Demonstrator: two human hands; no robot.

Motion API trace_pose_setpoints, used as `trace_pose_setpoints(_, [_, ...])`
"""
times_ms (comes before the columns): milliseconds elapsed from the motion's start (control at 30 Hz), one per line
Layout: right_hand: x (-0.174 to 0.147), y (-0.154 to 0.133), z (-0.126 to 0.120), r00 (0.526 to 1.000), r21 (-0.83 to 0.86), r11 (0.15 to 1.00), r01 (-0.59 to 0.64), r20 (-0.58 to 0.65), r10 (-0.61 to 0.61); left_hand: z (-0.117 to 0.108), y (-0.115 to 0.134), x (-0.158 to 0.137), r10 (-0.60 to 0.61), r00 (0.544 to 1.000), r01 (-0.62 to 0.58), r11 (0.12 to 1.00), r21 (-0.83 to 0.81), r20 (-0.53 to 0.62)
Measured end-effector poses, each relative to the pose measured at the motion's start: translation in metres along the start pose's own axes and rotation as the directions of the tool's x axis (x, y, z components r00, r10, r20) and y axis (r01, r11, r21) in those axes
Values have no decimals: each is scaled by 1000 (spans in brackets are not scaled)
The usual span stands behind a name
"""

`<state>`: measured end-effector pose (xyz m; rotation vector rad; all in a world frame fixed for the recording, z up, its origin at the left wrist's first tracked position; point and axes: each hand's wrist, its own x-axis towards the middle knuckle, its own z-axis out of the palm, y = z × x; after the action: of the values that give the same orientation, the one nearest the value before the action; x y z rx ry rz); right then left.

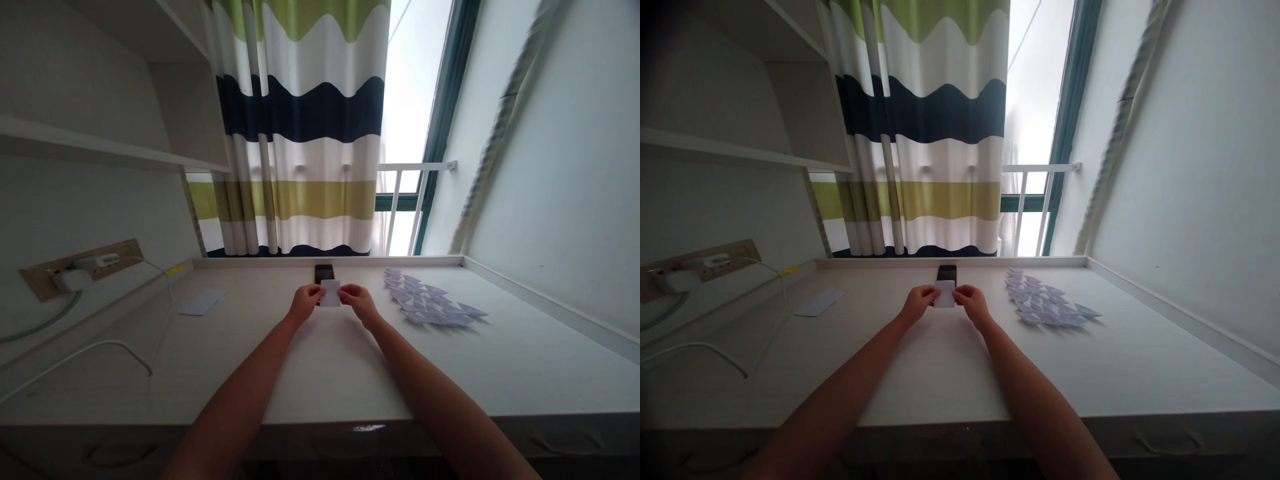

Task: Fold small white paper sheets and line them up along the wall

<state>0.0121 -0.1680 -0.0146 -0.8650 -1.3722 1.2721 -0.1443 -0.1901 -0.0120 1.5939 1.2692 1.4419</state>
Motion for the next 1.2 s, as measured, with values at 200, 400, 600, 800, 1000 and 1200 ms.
trace_pose_setpoints(200, [-2,-3,-1,1000,20,1000,-22,9,21,0,-1,0,-3,1000,3,1000,18,23])
trace_pose_setpoints(400, [0,-1,-2,999,40,998,40,-35,-38,1,-1,-1,-26,996,26,1000,2,80])
trace_pose_setpoints(600, [0,0,-4,999,33,999,35,-27,-35,0,0,-2,-39,995,40,999,-11,94])
trace_pose_setpoints(800, [1,0,-4,998,35,998,56,-30,-55,-1,-2,-2,-41,992,45,998,-32,118])
trace_pose_setpoints(1000, [-1,-3,-3,997,21,998,59,-49,-58,-1,-4,-1,-53,991,57,998,-34,126])
trace_pose_setpoints(1200, [-1,-3,-4,998,31,998,48,-33,-47,-1,-2,-1,-67,990,72,997,-33,126])
